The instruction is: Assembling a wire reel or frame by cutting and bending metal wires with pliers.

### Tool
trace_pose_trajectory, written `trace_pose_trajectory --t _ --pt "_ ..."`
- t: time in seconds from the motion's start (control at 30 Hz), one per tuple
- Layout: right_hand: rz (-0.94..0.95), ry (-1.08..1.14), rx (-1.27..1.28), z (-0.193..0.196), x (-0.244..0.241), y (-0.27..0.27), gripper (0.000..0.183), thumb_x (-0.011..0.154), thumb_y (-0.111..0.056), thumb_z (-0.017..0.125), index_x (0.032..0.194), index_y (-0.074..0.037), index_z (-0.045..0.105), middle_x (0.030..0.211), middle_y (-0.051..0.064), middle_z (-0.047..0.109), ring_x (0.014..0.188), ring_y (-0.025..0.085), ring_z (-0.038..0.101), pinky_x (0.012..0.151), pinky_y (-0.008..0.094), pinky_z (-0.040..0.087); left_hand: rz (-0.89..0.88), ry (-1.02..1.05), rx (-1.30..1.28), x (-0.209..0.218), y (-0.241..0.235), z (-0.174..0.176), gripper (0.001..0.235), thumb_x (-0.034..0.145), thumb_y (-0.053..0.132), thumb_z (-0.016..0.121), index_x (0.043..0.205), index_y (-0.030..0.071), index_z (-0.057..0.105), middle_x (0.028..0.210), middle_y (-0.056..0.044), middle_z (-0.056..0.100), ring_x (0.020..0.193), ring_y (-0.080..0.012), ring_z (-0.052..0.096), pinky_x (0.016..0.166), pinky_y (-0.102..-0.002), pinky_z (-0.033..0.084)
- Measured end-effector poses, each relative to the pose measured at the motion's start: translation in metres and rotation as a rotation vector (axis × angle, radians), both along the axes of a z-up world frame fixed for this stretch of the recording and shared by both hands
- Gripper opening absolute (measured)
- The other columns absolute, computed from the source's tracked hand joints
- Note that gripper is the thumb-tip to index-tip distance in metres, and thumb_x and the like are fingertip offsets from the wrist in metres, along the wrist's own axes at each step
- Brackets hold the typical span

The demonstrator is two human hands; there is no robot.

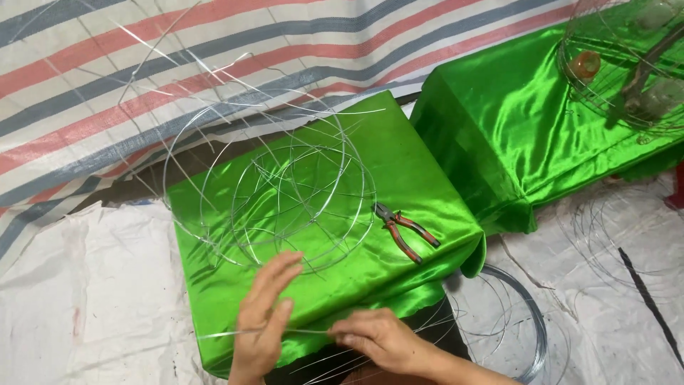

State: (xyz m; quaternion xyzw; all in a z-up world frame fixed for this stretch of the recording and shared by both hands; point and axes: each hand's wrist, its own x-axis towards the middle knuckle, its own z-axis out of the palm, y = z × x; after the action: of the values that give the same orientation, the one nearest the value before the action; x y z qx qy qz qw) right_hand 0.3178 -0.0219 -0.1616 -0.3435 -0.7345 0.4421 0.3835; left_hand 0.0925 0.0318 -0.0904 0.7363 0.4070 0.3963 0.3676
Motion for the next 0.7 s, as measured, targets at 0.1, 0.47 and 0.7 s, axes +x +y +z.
trace_pose_trajectory --t 0.1,0.47,0.7 --pt "-0.156 -0.070 0.179 -0.020 0.017 0.038 0.026 0.102 -0.022 0.056 0.120 -0.008 0.070 0.104 0.008 0.075 0.095 0.023 0.069 0.082 0.037 0.057 0.203 0.080 -0.036 0.012 0.016 0.007 0.042 0.093 0.017 0.052 0.133 0.010 0.061 0.154 -0.011 0.052 0.147 -0.0302 0.044 0.123 -0.057 0.032" --pt "-0.290 -0.713 0.935 0.036 0.024 0.176 0.015 0.098 -0.016 0.070 0.112 -0.017 0.064 0.127 0.007 0.062 0.081 0.022 0.055 0.055 0.033 0.047 0.397 0.447 0.207 0.043 0.059 -0.035 0.027 0.094 0.021 0.065 0.118 0.009 0.066 0.109 -0.006 0.070 0.103 -0.0275 0.061 0.120 -0.060 0.028" --pt "-0.174 -0.700 1.057 0.015 0.029 0.191 0.015 0.092 -0.011 0.064 0.105 -0.020 0.065 0.093 0.003 0.061 0.073 0.022 0.059 0.061 0.033 0.056 0.364 0.588 0.198 0.045 0.073 -0.031 0.018 0.098 0.029 0.066 0.094 0.015 0.076 0.079 0.000 0.069 0.081 -0.0199 0.069 0.077 -0.034 0.056"
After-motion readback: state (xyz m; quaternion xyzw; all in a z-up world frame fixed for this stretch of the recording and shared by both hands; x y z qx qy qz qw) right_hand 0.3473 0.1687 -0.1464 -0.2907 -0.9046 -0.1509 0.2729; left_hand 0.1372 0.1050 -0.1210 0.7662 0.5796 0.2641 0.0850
